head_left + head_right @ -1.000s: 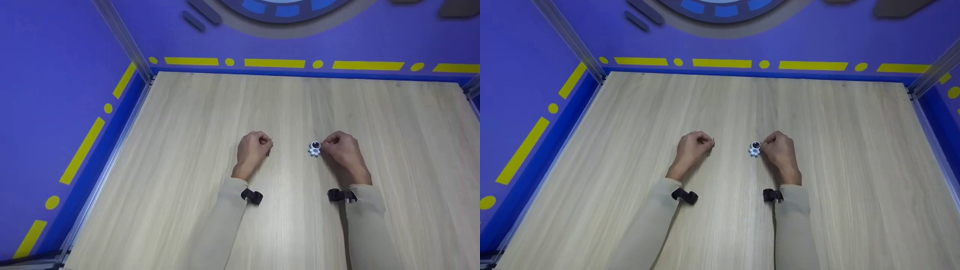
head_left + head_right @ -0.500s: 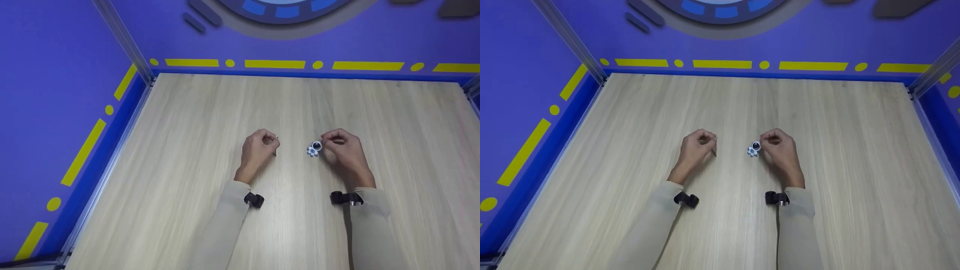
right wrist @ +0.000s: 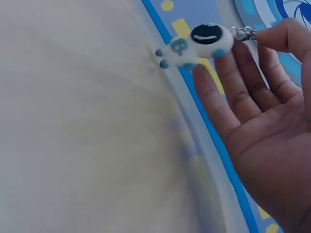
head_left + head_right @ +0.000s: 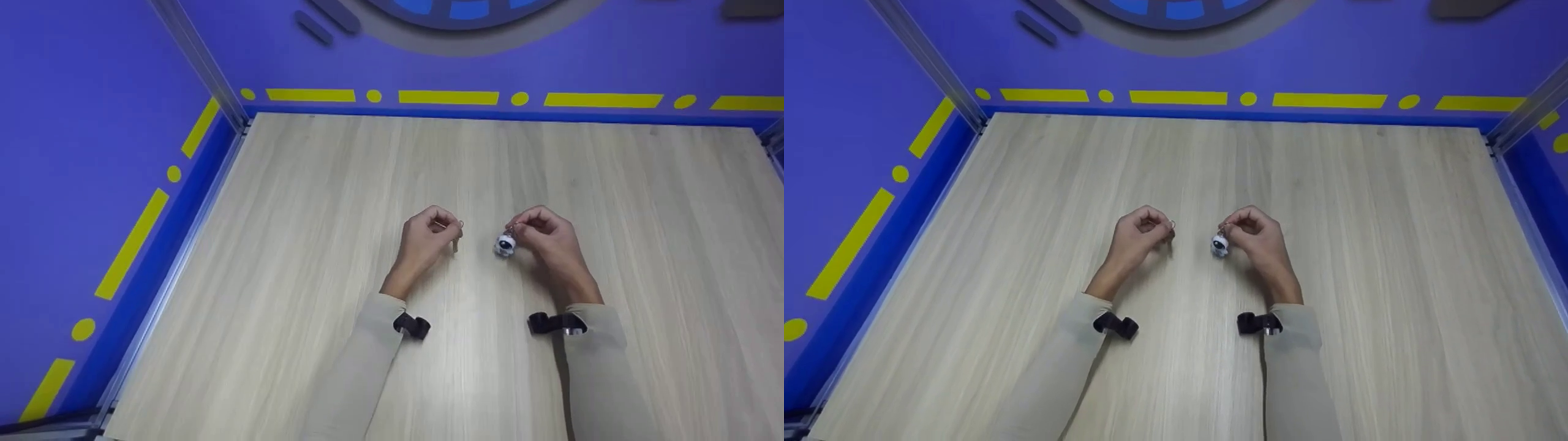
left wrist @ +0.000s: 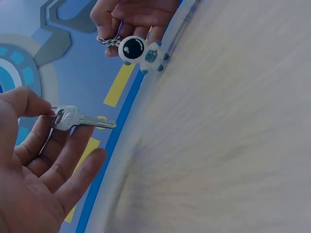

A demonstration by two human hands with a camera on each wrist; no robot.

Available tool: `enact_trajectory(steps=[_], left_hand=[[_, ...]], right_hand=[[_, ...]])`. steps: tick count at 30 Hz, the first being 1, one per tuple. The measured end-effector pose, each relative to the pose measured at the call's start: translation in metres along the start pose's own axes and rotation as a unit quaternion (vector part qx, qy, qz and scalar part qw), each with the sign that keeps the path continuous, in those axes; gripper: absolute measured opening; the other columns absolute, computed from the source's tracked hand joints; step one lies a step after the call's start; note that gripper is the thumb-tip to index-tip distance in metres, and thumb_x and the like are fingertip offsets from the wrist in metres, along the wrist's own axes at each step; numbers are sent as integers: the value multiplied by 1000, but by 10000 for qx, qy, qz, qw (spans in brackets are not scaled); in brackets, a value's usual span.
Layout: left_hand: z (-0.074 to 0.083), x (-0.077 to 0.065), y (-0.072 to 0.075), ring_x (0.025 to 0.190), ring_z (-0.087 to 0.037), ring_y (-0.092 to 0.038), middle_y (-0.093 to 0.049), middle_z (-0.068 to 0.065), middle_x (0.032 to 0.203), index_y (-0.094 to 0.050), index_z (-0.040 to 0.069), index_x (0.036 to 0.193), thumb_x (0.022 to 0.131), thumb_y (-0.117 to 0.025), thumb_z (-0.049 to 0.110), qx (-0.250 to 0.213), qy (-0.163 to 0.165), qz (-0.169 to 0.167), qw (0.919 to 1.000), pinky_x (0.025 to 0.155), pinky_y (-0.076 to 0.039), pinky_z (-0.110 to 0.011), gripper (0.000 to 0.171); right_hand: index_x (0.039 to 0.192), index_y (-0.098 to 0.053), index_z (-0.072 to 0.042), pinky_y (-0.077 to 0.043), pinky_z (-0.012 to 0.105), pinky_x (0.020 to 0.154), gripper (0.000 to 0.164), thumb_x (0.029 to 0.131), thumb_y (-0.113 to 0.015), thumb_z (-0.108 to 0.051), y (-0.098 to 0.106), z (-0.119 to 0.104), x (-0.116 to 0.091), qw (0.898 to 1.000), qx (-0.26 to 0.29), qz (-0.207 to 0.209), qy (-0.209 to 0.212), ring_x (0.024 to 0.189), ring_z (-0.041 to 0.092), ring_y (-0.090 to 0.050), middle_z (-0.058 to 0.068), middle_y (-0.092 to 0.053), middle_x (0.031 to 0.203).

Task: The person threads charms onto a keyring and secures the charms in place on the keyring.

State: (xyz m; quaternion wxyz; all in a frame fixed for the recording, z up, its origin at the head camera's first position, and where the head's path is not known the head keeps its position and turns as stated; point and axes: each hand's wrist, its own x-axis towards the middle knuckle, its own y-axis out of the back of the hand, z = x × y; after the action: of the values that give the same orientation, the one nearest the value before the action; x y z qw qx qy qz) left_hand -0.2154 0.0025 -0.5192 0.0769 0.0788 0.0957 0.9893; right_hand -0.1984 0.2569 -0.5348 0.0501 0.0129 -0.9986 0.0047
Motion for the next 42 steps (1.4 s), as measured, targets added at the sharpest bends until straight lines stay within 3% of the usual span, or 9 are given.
enact_trajectory(steps=[7, 10, 13, 17, 22, 28, 37, 42], left_hand=[[2, -1, -3, 75, -15, -67, -72, 4, 84, -74, 7, 93, 94, -77, 9, 79, -333, -98, 9994, 62, -50, -23, 4], [3, -1, -3, 78, -12, -68, -72, 3, 87, -74, 8, 93, 94, -77, 7, 163, -512, -64, 9985, 66, -56, -25, 4], [5, -2, -3, 86, -9, -68, -71, 4, 93, -74, 10, 91, 93, -79, 8, 463, -712, 69, 9964, 76, -60, -30, 5], [9, -3, -3, 94, -11, -67, -68, 7, 98, -76, 13, 88, 91, -81, 11, 991, -948, 240, 9903, 79, -60, -31, 6], [13, -3, -1, 81, -12, -67, -70, 5, 93, -76, 13, 88, 90, -81, 11, 1395, -1212, 178, 9826, 72, -55, -23, 5], [15, -4, -2, 70, -5, -65, -75, 2, 86, -77, 7, 90, 90, -77, 6, 1259, -1336, -102, 9829, 66, -52, -20, 1], [18, -4, -1, 70, -7, -64, -73, -2, 82, -77, 5, 87, 88, -79, -2, 1112, -1795, -133, 9774, 65, -53, -20, 7], [19, -4, 0, 71, -6, -65, -74, -4, 85, -78, 2, 90, 91, -82, 2, 959, -1795, -290, 9786, 66, -54, -20, 4]], right_hand=[[96, -60, 7, -53, 34, 96, 7, 95, -57, 13, -21, -4, 0, 9966, 827, 32, 27, 107, 33, -69, 19, -73, 107], [96, -58, 6, -54, 38, 97, 8, 96, -54, 13, -28, -8, -1, 9915, 1297, -16, -103, 99, 32, -70, 18, -71, 99], [97, -59, 1, -53, 37, 94, 10, 98, -57, 10, -34, -13, -2, 9905, 1358, -29, -194, 89, 27, -70, 14, -68, 90], [97, -64, 1, -55, 32, 85, 7, 99, -66, 7, -39, -20, -2, 9972, 750, -76, -11, 82, 22, -70, 12, -70, 87], [98, -68, 4, -57, 29, 81, 4, 98, -71, 5, -44, -26, -3, 9993, 65, -246, 278, 86, 22, -70, 17, -71, 92], [100, -69, 8, -58, 27, 79, 7, 96, -74, 5, -50, -29, -4, 9978, -357, -422, 365, 86, 19, -70, 21, -70, 98], [105, -75, 7, -58, 25, 79, 10, 95, -76, 5, -53, -34, -5, 9947, -717, -619, 412, 86, 16, -72, 15, -75, 100], [103, -77, 7, -58, 24, 80, 8, 95, -76, 4, -51, -35, -4, 9923, -954, -649, 449, 86, 15, -72, 17, -75, 99]])
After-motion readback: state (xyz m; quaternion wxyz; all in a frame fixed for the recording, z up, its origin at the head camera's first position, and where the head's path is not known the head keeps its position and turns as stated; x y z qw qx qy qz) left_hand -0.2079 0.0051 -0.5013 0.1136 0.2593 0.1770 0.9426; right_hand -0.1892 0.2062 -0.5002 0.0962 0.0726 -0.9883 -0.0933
